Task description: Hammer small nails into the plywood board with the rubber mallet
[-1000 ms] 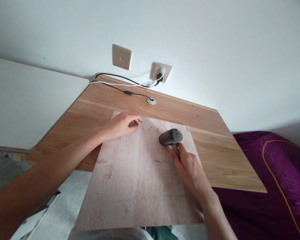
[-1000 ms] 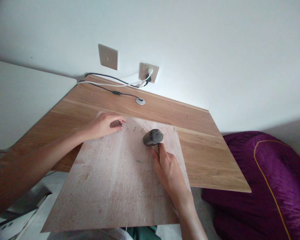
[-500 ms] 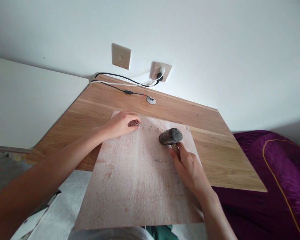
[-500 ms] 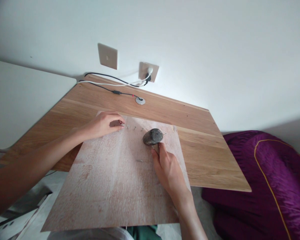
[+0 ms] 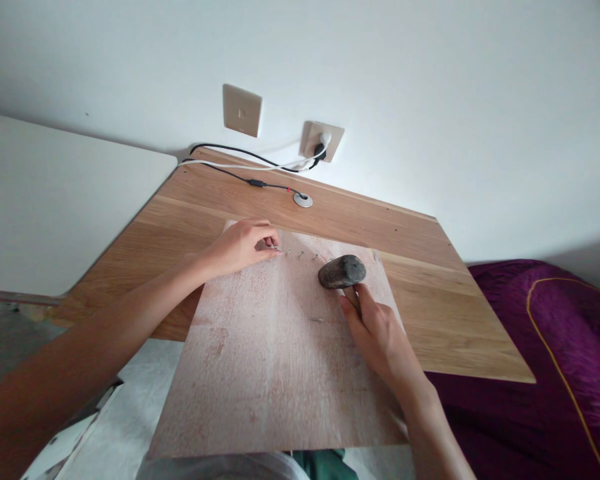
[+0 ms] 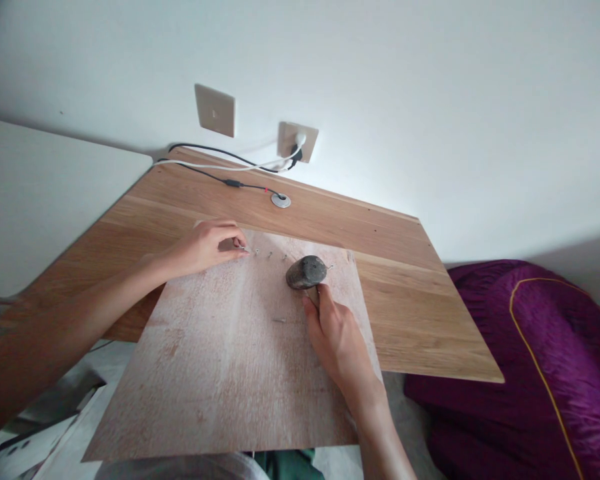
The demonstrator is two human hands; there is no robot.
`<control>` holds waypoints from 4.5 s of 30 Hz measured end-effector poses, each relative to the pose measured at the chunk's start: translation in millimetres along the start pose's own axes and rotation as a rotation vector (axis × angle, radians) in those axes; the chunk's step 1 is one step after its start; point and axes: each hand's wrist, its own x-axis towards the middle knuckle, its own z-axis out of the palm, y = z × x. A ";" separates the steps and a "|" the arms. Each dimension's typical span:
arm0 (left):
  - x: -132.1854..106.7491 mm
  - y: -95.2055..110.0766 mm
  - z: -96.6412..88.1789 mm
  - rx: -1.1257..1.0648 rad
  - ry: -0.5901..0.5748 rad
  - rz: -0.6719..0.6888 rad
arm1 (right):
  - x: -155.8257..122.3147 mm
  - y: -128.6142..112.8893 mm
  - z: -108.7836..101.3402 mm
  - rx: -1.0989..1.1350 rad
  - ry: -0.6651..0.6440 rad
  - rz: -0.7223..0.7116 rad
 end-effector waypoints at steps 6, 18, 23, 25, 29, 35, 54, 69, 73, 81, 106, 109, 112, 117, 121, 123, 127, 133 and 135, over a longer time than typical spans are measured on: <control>-0.6 -2.1 1.4 0.018 0.020 0.000 | -0.3 1.1 0.2 -0.001 0.006 -0.012; 1.9 5.7 4.8 0.000 0.029 -0.026 | -0.5 -1.1 -0.4 -0.012 0.018 -0.017; 2.6 4.9 4.5 -0.039 0.023 -0.044 | -0.7 -1.3 -1.9 -0.001 0.020 -0.025; 2.7 4.0 4.7 -0.056 0.026 -0.056 | -0.5 -1.0 -2.0 0.001 0.022 -0.034; 2.5 2.3 5.5 -0.076 0.023 -0.073 | -0.4 0.1 -0.5 -0.007 0.023 -0.031; 2.2 0.8 5.4 -0.064 0.013 -0.085 | -0.1 0.9 0.8 -0.035 0.029 -0.022; 0.1 -3.9 -0.1 -0.068 -0.043 0.003 | -0.5 -0.2 -2.2 -0.016 0.021 -0.028; -0.6 -2.1 -1.5 -0.065 -0.059 -0.004 | -0.6 4.8 0.8 -0.015 0.040 -0.057; -1.4 0.6 -1.0 -0.060 0.023 -0.086 | -0.9 2.5 0.5 -0.013 0.045 -0.034; -1.0 0.4 0.3 -0.085 0.050 -0.119 | -2.0 1.7 1.3 -0.010 0.045 -0.028; -1.2 -1.6 -0.3 -0.082 -0.005 -0.038 | -0.6 2.9 1.5 -0.015 0.030 -0.026; -1.2 -0.4 -0.4 -0.086 -0.002 -0.033 | -0.7 3.8 0.6 0.020 0.028 -0.022; -0.8 1.0 -0.1 -0.077 -0.002 -0.042 | 1.3 3.0 -6.2 0.061 0.018 -0.045; -0.1 0.2 2.6 -0.029 -0.015 -0.102 | 15.2 -18.9 -34.3 0.074 0.106 -0.127; -0.4 -3.3 6.0 -0.022 -0.031 -0.129 | 31.6 -55.0 -45.1 0.026 0.137 -0.256; -0.5 -5.1 7.1 -0.020 -0.036 -0.116 | 38.9 -71.1 -39.4 0.016 0.119 -0.306; -0.1 -7.0 7.7 -0.014 -0.048 -0.080 | 50.4 -87.5 -17.7 -0.078 0.016 -0.324; 1.3 -3.0 4.7 -0.007 -0.054 -0.107 | 53.9 -88.4 -5.1 -0.215 -0.061 -0.324; 1.8 -1.2 3.4 0.000 -0.060 -0.113 | 54.2 -89.0 -4.2 -0.170 -0.007 -0.304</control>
